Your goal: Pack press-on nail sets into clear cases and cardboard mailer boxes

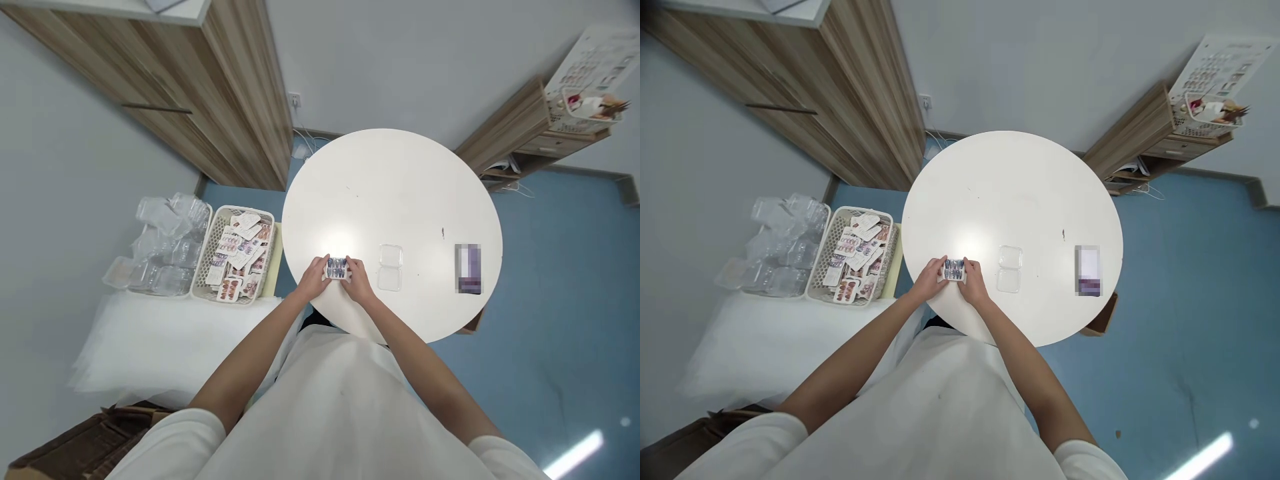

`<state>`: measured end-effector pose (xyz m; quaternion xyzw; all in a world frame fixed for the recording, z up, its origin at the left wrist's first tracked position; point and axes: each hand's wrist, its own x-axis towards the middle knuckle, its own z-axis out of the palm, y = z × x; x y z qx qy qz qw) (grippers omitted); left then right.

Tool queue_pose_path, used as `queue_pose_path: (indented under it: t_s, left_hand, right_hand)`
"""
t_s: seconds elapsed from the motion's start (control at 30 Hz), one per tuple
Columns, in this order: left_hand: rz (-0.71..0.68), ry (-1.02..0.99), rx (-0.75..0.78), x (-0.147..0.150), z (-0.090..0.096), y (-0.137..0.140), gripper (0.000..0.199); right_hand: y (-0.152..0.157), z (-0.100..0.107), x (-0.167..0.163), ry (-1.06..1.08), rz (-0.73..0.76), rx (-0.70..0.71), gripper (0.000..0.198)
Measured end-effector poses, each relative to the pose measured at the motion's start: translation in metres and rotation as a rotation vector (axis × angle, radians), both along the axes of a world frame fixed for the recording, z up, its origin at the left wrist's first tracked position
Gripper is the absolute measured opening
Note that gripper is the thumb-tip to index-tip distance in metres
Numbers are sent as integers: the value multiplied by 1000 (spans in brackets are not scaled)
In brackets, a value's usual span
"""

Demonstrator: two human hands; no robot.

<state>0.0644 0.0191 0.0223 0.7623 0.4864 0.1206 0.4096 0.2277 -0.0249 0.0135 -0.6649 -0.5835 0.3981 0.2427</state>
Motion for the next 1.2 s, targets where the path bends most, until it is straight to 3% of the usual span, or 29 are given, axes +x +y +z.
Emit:
queue_pose_path:
  t_s: [0.23,0.43,0.63,0.8,1.2]
  left_hand:
    - [-106,-16,-39,83,5,-39,66]
    - [-139,3,-56,129,1,-52,67]
    - [-136,114,27,142,2,-43,65]
    - [-148,191,44,148,-6,-35,63]
    - [-162,152,54,148,-18,-38,67]
  right_hand:
    - [-58,3,85,4,-28,-14,72]
    - [-72,2,139,-10,30,21,65]
    - [-57,-2,162,-127,127,70,62]
    - [-49,-10,166,-156,134,20,62]
    - [-50,-19,169,-190,174,62,64]
